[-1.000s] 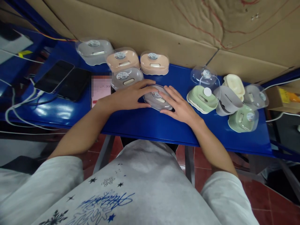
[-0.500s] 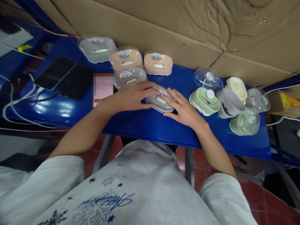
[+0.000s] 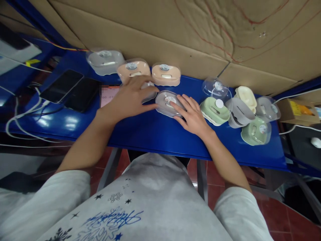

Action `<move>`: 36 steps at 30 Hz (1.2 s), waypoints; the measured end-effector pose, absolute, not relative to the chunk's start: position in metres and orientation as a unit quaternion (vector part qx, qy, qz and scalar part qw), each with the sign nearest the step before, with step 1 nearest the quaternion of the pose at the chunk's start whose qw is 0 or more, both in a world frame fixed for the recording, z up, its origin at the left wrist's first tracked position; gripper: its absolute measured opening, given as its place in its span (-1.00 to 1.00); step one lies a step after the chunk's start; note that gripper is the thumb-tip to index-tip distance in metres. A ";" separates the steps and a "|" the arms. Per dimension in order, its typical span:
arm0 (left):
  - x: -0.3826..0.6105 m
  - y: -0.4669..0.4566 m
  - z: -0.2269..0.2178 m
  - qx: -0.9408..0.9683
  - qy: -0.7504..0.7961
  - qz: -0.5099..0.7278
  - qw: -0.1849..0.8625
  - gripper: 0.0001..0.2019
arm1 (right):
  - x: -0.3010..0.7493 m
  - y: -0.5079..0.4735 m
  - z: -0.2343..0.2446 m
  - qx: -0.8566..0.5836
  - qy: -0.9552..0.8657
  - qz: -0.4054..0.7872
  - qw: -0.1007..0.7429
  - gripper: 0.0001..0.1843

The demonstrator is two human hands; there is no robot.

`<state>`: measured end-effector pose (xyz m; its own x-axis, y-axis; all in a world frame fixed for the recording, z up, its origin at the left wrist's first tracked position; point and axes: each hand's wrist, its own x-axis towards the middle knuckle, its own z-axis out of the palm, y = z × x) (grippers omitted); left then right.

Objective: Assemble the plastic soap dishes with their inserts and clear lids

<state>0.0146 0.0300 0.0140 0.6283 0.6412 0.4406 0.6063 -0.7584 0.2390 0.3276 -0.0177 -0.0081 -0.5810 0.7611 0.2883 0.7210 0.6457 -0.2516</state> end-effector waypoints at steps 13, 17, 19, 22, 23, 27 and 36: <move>0.017 0.034 0.004 0.897 0.375 0.223 0.064 -0.55 | 0.379 -0.021 0.026 -0.659 -0.726 -0.056 0.190 -0.47; 0.025 0.030 0.008 0.912 0.338 0.223 0.064 -0.53 | 0.373 -0.023 0.026 -0.607 -0.770 -0.023 0.196 -0.48; 0.030 0.026 0.010 0.919 0.321 0.222 0.055 -0.57 | 0.372 -0.023 0.029 -0.602 -0.768 -0.044 0.216 -0.47; 0.037 0.020 0.011 0.927 0.296 0.222 0.057 -0.62 | 0.379 -0.022 0.030 -0.633 -0.732 -0.076 0.238 -0.31; 0.039 0.018 0.011 0.929 0.289 0.222 0.058 -0.64 | 0.383 -0.020 0.028 -0.640 -0.725 -0.067 0.245 -0.27; 0.043 0.015 0.009 0.934 0.276 0.221 0.043 -0.67 | 0.391 -0.014 0.017 -0.623 -0.734 -0.004 0.269 -0.42; 0.038 0.020 0.012 0.919 0.299 0.249 0.066 -0.65 | 0.366 -0.018 0.023 -0.590 -0.710 0.019 0.384 -0.59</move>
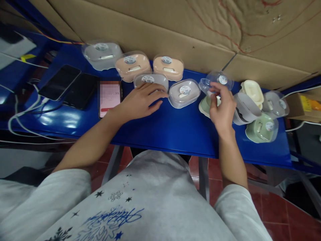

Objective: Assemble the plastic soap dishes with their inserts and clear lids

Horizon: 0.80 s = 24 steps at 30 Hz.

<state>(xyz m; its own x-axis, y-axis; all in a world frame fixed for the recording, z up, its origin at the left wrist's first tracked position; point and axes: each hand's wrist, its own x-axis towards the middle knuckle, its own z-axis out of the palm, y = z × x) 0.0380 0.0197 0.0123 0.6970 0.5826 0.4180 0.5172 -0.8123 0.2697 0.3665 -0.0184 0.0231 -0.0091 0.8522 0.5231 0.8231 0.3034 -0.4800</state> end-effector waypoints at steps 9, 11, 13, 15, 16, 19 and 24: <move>0.049 0.005 0.012 0.900 0.261 0.295 0.186 -0.13 | 0.346 -0.039 0.035 -0.450 -0.642 0.449 0.428 -0.64; 0.052 0.003 0.010 0.888 0.247 0.311 0.233 -0.23 | 0.343 -0.034 0.026 -0.450 -0.652 0.487 0.366 -0.57; 0.053 0.003 0.010 0.871 0.241 0.314 0.289 -0.43 | 0.341 -0.030 0.020 -0.469 -0.685 0.443 0.339 -0.51; 0.050 0.006 0.013 0.854 0.251 0.297 0.346 -0.55 | 0.345 -0.028 0.020 -0.514 -0.727 0.312 0.332 -0.48; 0.047 0.007 0.016 0.848 0.258 0.278 0.371 -0.56 | 0.352 -0.028 0.023 -0.543 -0.742 0.226 0.322 -0.46; 0.037 0.012 0.022 0.841 0.282 0.188 0.422 -0.52 | 0.387 -0.026 0.033 -0.605 -0.756 0.065 0.241 -0.25; 0.024 0.018 0.021 0.852 0.324 0.079 0.403 -0.50 | 0.443 -0.013 0.023 -0.631 -0.765 0.086 0.100 -0.18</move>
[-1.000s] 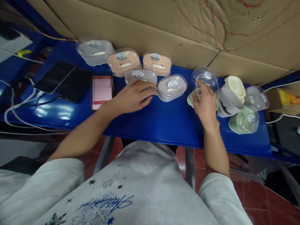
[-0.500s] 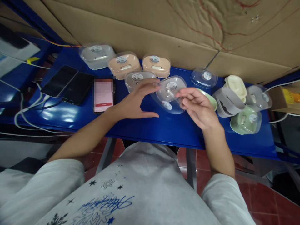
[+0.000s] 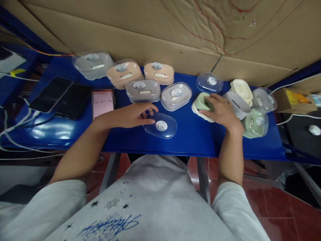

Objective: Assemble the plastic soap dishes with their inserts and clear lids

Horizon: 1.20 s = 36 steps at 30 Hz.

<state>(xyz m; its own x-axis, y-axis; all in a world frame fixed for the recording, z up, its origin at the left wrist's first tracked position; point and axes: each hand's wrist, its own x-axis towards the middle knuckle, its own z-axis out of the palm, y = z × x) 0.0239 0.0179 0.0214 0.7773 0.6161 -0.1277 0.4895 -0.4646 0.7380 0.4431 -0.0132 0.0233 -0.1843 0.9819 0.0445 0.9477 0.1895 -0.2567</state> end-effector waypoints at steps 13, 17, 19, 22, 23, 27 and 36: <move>0.027 0.018 0.009 0.902 0.310 0.093 0.286 -0.55 | 0.389 -0.011 0.012 -0.536 -0.829 0.066 0.145 -0.32; 0.028 0.015 0.012 0.911 0.252 0.120 0.303 -0.57 | 0.390 -0.014 0.007 -0.543 -0.835 0.038 0.088 -0.25; 0.029 0.011 0.016 0.914 0.232 0.102 0.317 -0.53 | 0.390 -0.015 0.008 -0.541 -0.836 0.038 0.083 -0.29; 0.033 0.008 0.018 0.919 0.242 0.053 0.308 -0.41 | 0.388 -0.015 0.016 -0.526 -0.840 0.072 0.112 -0.39; 0.035 0.007 0.019 0.921 0.249 0.041 0.298 -0.39 | 0.387 -0.015 0.020 -0.521 -0.840 0.080 0.128 -0.43; 0.034 0.001 0.021 0.925 0.279 0.026 0.257 -0.39 | 0.377 -0.031 0.040 -0.555 -0.811 -0.014 0.183 -0.47; -0.004 -0.057 0.007 0.862 0.474 0.096 0.154 -0.44 | 0.329 -0.135 0.010 -0.423 -0.890 -0.008 0.172 -0.54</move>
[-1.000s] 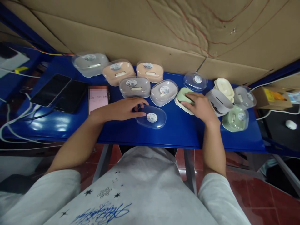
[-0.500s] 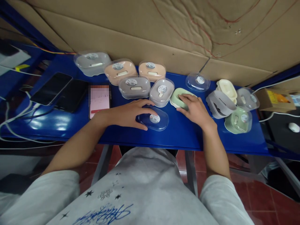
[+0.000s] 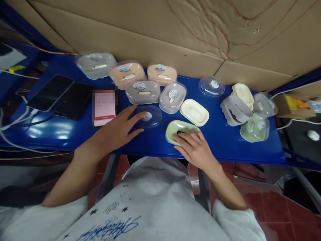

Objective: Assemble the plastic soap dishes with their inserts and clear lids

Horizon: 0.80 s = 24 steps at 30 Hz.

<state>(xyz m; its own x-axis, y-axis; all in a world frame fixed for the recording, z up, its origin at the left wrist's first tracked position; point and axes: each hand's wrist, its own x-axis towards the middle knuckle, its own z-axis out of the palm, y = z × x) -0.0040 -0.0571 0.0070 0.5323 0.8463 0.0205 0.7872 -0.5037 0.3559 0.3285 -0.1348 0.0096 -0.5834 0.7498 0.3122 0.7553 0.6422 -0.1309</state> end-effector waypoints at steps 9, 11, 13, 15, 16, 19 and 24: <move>0.040 -0.099 -0.001 0.916 0.339 0.193 0.099 -0.46 | 0.358 -0.089 -0.003 -0.574 -0.796 0.032 0.189 -0.43; 0.052 -0.098 -0.003 0.928 0.311 0.179 0.097 -0.48 | 0.371 -0.088 -0.007 -0.577 -0.795 0.046 0.183 -0.44; 0.059 -0.095 -0.006 0.934 0.302 0.166 0.092 -0.63 | 0.381 -0.094 -0.012 -0.568 -0.800 0.060 0.183 -0.47; 0.060 -0.093 -0.009 0.929 0.301 0.191 0.097 -0.79 | 0.386 -0.106 -0.017 -0.575 -0.792 0.055 0.195 -0.49; 0.059 -0.092 -0.010 0.921 0.304 0.221 0.103 -0.82 | 0.387 -0.112 -0.019 -0.582 -0.786 0.052 0.205 -0.47; 0.052 -0.095 -0.014 0.877 0.317 0.337 0.126 -0.83 | 0.384 -0.130 -0.026 -0.582 -0.776 0.084 0.228 -0.37; 0.051 -0.097 -0.014 0.857 0.311 0.391 0.128 -0.81 | 0.368 -0.144 -0.032 -0.562 -0.771 0.112 0.278 -0.08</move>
<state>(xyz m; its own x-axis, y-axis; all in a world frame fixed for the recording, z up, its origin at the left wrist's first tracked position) 0.0509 -0.0971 -0.0142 0.5012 0.6332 0.5898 0.4333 -0.7736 0.4623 0.3679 -0.1435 -0.0318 -0.2130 0.9292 0.3022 0.8048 0.3422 -0.4850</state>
